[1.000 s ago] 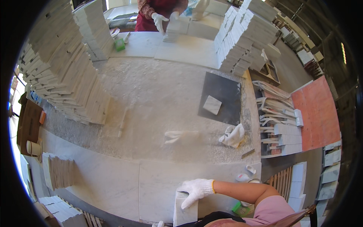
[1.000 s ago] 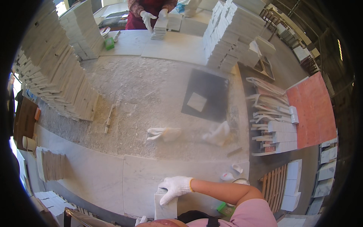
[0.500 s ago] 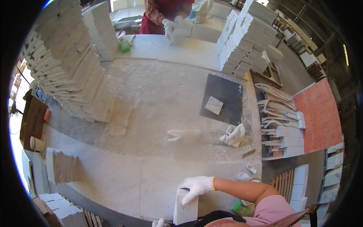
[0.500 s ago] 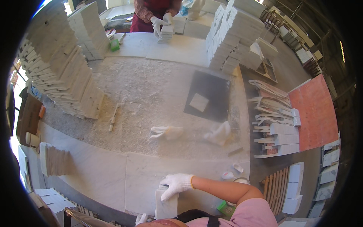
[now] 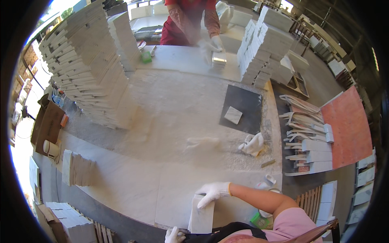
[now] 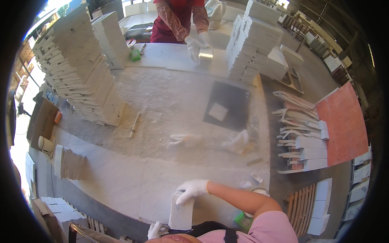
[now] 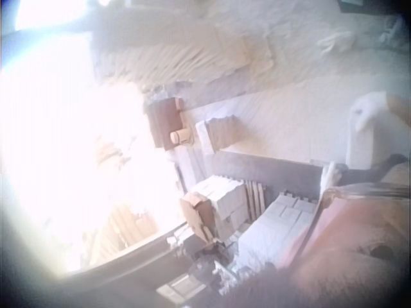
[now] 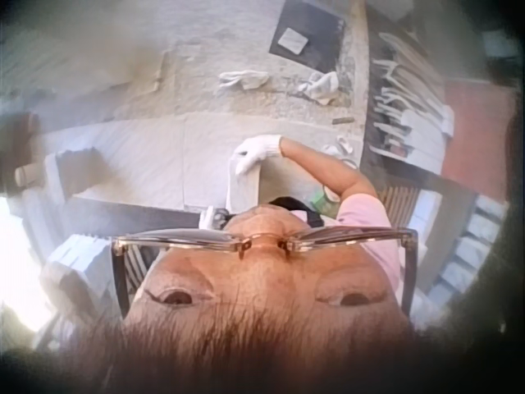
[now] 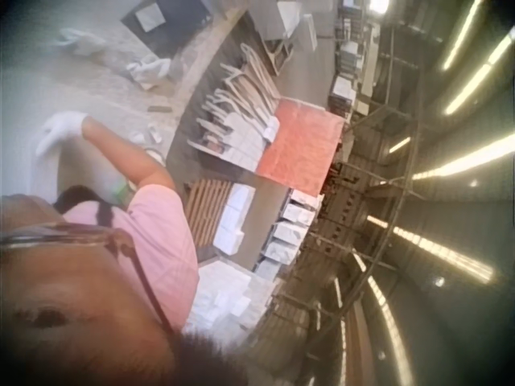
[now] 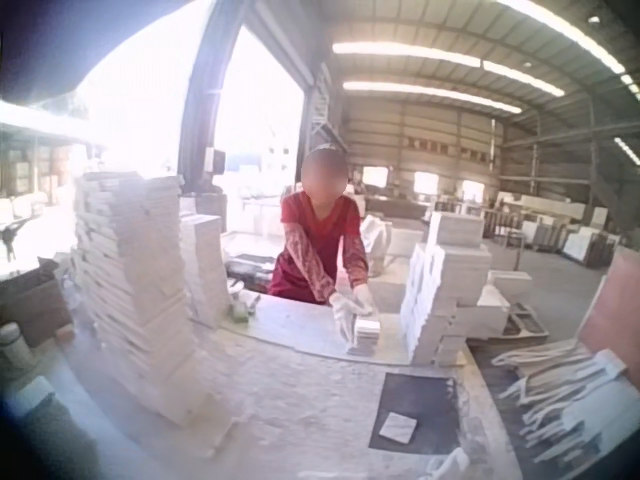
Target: The person applies a white paste to the edges of small rectangular tiles using a small spatula, then stacks the treated tiles on a workbench. The person handles tiles one at a time, turning them to coat edges before stacking them.
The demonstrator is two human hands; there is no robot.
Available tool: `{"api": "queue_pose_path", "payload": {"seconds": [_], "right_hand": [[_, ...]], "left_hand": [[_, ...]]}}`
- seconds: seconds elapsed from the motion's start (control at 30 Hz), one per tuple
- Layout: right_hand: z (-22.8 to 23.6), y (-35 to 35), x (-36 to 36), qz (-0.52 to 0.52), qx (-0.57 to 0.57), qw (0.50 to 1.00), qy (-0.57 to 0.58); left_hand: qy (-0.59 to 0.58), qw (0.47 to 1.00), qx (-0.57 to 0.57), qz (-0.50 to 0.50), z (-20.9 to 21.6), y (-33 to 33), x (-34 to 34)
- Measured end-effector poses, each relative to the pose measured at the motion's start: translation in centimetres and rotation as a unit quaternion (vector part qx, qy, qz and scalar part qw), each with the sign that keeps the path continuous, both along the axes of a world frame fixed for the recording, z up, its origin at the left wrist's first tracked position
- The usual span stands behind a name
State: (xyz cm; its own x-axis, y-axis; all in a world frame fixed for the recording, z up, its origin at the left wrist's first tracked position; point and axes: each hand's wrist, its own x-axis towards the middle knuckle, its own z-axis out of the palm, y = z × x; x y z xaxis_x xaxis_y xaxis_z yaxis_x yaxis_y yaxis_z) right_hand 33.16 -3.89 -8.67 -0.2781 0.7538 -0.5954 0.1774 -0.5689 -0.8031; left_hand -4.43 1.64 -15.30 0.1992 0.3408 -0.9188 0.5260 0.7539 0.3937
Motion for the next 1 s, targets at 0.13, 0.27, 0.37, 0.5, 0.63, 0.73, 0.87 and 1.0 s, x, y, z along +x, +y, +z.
{"api": "queue_pose_path", "payload": {"seconds": [0.13,0.27,0.37,0.5,0.63,0.73,0.87,1.0], "right_hand": [[-1.1,-0.3,-0.2,-0.003,-0.006,1.000,0.013],[-2.0,-0.3,-0.2,0.002,-0.002,1.000,0.003],[-1.5,0.2,-0.2,0.041,-0.010,0.996,-0.077],[0.2,0.6,0.0,0.028,-0.037,0.995,-0.087],[1.2,0.2,-0.4,-0.013,-0.045,0.999,-0.010],[1.1,0.0,-0.6,-0.031,-0.056,0.998,-0.024],[0.3,-0.4,-0.4,-0.040,-0.035,0.998,-0.019],[0.3,-0.4,-1.3,-0.064,-0.069,0.994,-0.053]], "left_hand": [[-0.031,0.997,0.029,0.065,1.3,-0.7,-0.2],[-0.116,0.987,-0.016,0.106,2.4,-0.7,0.0],[-0.150,0.975,-0.019,0.165,3.3,-1.6,-0.3],[-0.133,0.985,0.010,0.108,5.0,-3.5,-0.8],[-0.196,0.975,-0.012,0.101,7.1,-5.8,0.6],[-0.255,0.959,-0.062,0.112,8.1,-7.3,1.9],[-0.280,0.951,-0.051,0.119,7.4,-9.1,3.2],[-0.249,0.962,-0.002,0.110,6.0,-9.7,3.7]]}}
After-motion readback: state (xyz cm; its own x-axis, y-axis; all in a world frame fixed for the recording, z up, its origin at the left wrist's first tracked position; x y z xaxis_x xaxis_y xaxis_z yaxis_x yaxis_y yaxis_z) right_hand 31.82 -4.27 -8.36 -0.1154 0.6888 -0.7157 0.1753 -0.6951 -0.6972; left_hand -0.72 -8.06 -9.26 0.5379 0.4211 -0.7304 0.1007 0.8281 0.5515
